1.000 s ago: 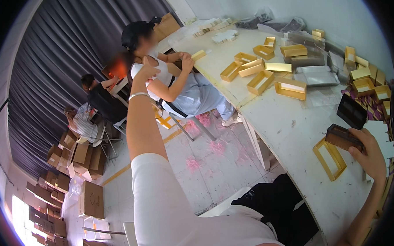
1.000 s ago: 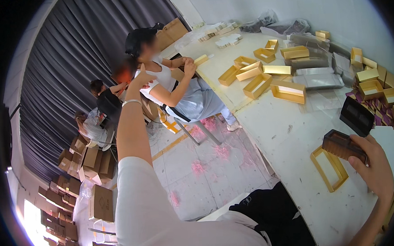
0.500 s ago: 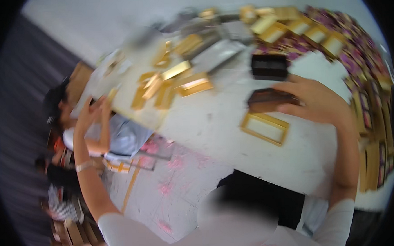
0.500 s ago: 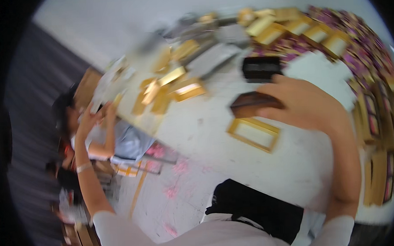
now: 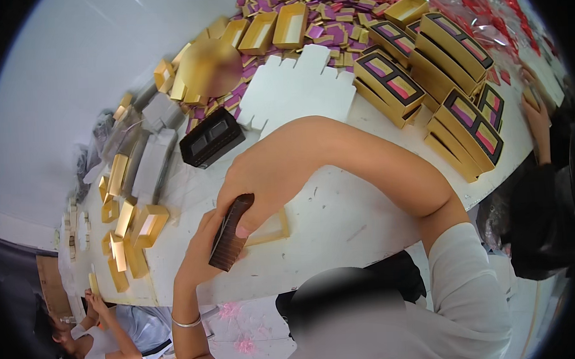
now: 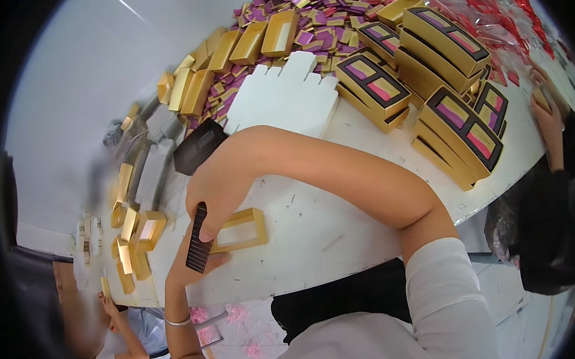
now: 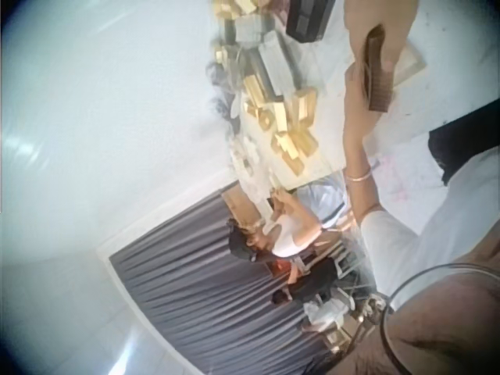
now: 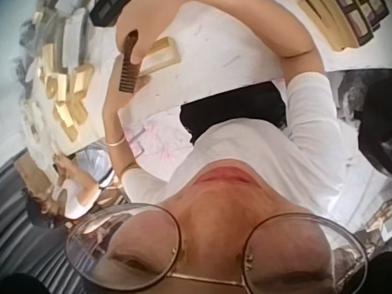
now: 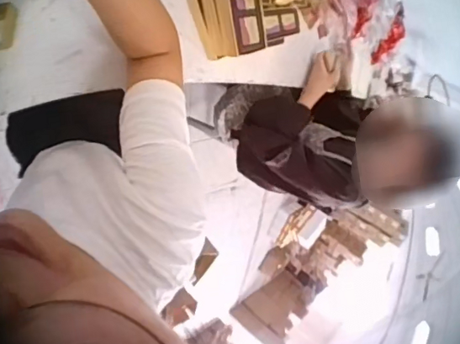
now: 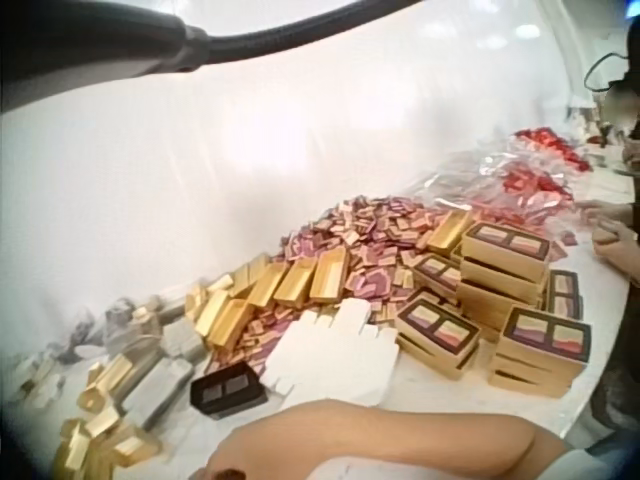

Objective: The person assembles small rectangular cosmetic compacts by placing a black plastic tray into a gold cardboard box, adding a purple and yellow paper insert, and closing the lid. The process is repeated for multiple units on a white table.

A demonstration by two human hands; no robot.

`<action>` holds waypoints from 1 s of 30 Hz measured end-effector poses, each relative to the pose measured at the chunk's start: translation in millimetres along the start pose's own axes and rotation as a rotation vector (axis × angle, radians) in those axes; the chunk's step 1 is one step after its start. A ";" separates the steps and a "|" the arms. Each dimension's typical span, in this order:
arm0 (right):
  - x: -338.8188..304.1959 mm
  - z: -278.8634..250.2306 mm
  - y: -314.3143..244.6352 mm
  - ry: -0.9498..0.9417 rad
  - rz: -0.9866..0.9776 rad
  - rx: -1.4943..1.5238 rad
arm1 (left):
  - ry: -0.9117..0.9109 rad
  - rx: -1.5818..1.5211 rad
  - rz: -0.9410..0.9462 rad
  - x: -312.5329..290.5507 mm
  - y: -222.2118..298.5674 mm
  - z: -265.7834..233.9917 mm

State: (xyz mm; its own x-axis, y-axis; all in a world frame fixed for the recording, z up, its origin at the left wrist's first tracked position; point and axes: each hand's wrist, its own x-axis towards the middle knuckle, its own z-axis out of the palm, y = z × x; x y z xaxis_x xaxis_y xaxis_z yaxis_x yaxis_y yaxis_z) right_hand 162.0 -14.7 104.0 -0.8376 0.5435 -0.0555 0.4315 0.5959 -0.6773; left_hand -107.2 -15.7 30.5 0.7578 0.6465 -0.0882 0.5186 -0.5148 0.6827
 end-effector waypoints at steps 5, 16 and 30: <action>-11.2 2.7 7.3 -0.144 0.216 -0.037 | 0.065 0.110 0.087 21.0 -9.1 15.2; -41.2 89.5 14.5 0.411 0.198 -0.776 | 0.202 -0.032 0.290 40.7 -8.0 28.7; -45.7 61.5 8.4 0.285 0.176 -0.120 | 0.094 -0.130 0.189 34.3 -12.9 20.6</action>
State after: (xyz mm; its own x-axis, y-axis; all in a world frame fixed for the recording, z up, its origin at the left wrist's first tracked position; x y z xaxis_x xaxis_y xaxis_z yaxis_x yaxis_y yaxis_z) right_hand 183.4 -70.9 55.7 -0.6274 0.7768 0.0546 0.6112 0.5346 -0.5837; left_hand -79.8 1.5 3.8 0.7933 0.5981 0.1137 0.3110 -0.5587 0.7689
